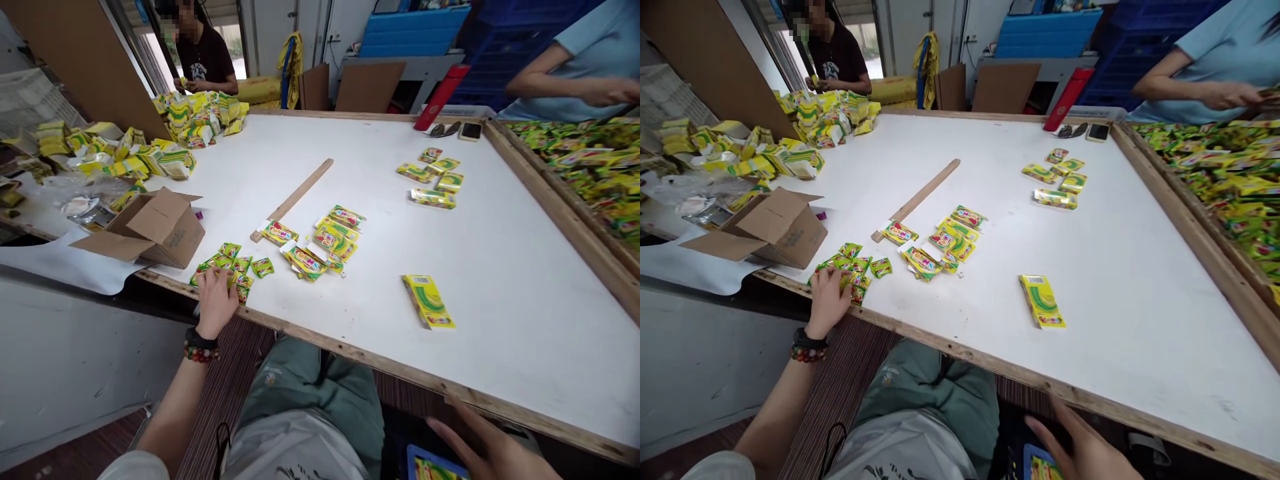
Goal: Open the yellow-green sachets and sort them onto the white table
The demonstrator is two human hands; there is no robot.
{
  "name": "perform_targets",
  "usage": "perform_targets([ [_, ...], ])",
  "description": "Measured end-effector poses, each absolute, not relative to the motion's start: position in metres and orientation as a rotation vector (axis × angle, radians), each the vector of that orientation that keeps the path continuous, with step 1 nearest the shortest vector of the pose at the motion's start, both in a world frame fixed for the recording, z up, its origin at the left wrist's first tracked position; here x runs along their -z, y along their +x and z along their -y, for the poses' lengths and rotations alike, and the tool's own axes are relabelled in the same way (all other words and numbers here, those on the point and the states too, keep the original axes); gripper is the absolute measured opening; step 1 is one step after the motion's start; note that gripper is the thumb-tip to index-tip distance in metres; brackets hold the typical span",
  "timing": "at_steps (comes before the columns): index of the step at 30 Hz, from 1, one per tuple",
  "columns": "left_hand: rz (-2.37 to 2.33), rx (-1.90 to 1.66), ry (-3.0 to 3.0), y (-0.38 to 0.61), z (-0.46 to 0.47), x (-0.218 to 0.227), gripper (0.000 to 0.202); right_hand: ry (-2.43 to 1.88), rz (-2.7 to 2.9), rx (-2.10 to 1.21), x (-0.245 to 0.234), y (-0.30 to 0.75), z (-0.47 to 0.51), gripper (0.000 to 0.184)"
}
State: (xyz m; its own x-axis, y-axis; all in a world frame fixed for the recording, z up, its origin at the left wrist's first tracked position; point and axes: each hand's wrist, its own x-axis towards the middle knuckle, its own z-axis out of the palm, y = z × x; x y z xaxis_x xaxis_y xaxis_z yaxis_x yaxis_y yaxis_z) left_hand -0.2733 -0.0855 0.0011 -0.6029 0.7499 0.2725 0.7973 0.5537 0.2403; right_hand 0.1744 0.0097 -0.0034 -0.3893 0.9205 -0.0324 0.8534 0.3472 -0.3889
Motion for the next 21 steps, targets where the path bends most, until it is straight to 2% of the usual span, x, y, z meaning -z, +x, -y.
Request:
perform_targets([
  [2, 2.685, 0.287, -1.407, -0.292, 0.086, 0.0, 0.033, -1.345, 2.423, -0.692, 0.001, 0.113, -0.009, 0.032],
  [5, 2.76, 0.137, -1.37, -0.299, 0.078, 0.002, 0.029, -0.923, 2.429, -1.033, -0.006, -0.026, 0.0, 0.026],
  [8, 2.833, 0.103, -1.291, -0.299, 0.069, 0.003, 0.022, -0.861, 2.429, -1.091, -0.004, -0.142, 0.009, 0.019],
  [11, 2.858, 0.164, -1.295, -0.301, 0.068, 0.004, 0.016, -0.858, 2.383, -1.117, 0.008, -0.192, 0.01, 0.019],
  [14, 2.769, 0.393, -1.351, -0.303, 0.072, 0.003, 0.015, -0.802, 2.307, -1.222, 0.02, -0.186, 0.002, 0.011],
  [21, 2.657, 1.292, -1.795, -0.285, 0.064, -0.006, 0.02, -0.721, 1.97, -1.472, 0.007, -0.13, -0.023, 0.006],
])
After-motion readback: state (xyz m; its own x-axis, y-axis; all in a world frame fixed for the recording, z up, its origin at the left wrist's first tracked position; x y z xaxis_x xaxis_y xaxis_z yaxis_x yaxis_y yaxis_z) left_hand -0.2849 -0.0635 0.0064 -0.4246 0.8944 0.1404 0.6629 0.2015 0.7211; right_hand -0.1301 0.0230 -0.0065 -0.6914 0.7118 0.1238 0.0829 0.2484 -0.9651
